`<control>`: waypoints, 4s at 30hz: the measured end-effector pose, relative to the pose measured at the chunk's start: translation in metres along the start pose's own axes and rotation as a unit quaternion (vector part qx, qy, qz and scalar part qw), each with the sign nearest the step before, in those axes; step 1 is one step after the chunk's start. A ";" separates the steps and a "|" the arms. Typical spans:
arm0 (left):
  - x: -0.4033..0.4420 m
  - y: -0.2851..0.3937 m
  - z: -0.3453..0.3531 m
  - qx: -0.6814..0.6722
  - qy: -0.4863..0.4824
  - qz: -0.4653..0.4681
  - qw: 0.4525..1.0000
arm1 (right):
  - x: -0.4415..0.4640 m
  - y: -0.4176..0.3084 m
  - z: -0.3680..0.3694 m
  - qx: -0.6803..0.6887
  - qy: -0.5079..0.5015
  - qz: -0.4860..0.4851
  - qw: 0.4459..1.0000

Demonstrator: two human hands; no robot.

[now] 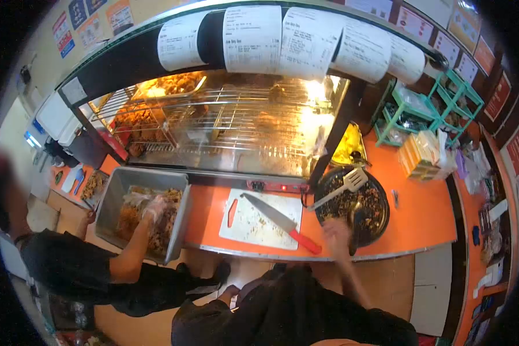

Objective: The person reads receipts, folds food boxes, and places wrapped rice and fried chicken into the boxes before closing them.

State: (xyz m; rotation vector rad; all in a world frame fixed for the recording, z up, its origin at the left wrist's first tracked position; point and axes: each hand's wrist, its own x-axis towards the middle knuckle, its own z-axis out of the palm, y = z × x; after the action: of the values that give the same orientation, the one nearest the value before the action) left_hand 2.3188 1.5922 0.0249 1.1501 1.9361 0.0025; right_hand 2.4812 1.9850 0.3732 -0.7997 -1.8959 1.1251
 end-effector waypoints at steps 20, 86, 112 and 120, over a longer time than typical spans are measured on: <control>0.026 0.050 0.039 -0.141 0.081 -0.073 0.984 | 0.032 0.063 0.004 -0.004 -0.696 -0.011 0.718; 0.129 0.640 -0.281 -0.344 0.112 0.197 0.911 | 0.234 0.272 -0.307 0.043 -0.001 0.069 0.997; 0.009 0.576 -0.240 -0.458 0.308 0.088 0.829 | 0.246 0.327 -0.256 -0.423 -0.151 -0.048 0.892; -0.082 0.459 -0.269 -0.428 0.490 0.063 0.756 | 0.270 0.226 -0.211 -0.476 -0.048 -0.037 0.878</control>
State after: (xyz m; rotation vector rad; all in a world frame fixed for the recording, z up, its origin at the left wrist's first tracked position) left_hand 2.4836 1.9033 0.4316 0.6131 2.2183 1.6915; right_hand 2.5550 2.3847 0.3154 -1.1684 -2.5400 0.0976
